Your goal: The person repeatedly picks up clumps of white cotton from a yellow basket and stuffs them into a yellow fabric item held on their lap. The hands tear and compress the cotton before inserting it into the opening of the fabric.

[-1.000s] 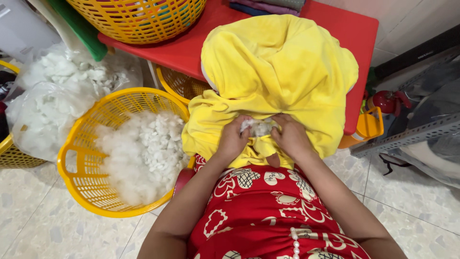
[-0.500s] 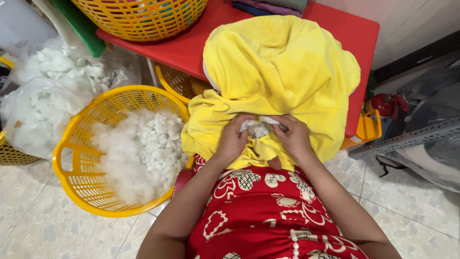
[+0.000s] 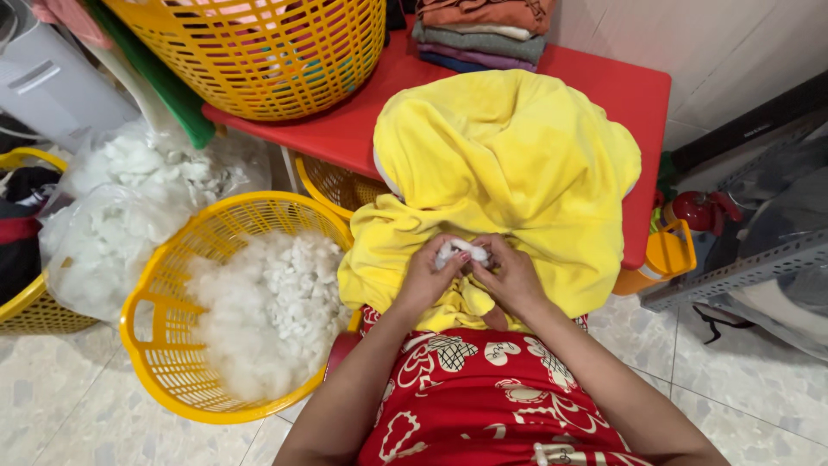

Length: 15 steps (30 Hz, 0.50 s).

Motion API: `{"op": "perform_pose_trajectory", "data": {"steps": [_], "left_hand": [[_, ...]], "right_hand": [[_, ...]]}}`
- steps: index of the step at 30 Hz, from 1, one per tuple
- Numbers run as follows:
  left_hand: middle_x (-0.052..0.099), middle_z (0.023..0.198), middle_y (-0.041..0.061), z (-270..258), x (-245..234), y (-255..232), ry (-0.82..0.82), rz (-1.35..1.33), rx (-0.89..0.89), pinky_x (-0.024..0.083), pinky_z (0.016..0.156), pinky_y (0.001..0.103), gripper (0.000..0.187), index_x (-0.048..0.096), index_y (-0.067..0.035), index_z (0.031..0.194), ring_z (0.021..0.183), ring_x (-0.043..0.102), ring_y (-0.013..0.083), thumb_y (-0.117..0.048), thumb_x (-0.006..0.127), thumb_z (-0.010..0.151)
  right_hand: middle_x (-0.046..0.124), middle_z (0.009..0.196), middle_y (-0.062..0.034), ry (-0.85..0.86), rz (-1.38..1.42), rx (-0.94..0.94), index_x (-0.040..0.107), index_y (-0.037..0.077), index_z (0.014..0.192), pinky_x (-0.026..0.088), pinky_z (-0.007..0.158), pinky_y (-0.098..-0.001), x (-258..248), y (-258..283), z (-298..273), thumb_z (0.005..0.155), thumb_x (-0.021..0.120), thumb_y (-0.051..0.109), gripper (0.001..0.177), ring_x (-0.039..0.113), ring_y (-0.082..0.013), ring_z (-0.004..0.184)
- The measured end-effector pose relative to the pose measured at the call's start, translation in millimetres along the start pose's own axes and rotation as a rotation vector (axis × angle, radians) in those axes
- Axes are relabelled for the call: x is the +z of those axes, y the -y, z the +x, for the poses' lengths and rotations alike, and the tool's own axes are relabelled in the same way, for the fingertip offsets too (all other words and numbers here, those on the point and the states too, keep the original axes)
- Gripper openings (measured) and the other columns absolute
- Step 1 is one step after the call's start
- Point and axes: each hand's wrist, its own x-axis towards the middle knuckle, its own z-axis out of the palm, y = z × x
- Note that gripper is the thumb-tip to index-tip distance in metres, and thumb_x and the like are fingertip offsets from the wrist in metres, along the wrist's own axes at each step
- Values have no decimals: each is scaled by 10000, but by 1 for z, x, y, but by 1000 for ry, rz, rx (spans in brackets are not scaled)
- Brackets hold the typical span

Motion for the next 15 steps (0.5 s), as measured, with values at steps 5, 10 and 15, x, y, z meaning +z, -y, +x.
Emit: {"op": "perform_pose_trajectory", "data": {"steps": [5, 10, 15], "left_hand": [[686, 879, 4, 1, 2, 9, 5, -73, 13, 515, 625, 206, 165, 656, -71, 1120, 702, 609, 65, -106, 706, 966], [685, 880, 10, 0, 0, 7, -18, -90, 67, 527, 637, 212, 110, 645, -58, 1053, 725, 615, 63, -121, 694, 978], [702, 827, 23, -1, 3, 5, -47, 30, -85, 502, 563, 227, 77, 662, -81, 985, 649, 591, 73, -158, 656, 984]], "right_hand": [[778, 964, -116, 34, -20, -29, 653, 100, 1163, 604, 760, -343, 0, -1, -4, 879, 730, 237, 325, 773, -232, 846], [761, 930, -133, 50, -29, -12, 618, 83, 1175, 594, 734, -365, 3, -3, -5, 870, 730, 232, 357, 748, -238, 813], [779, 908, -64, 92, 2, 115, 652, 109, 1002, 629, 701, -292, 10, -25, -2, 961, 683, 236, 137, 765, -166, 776]]}}
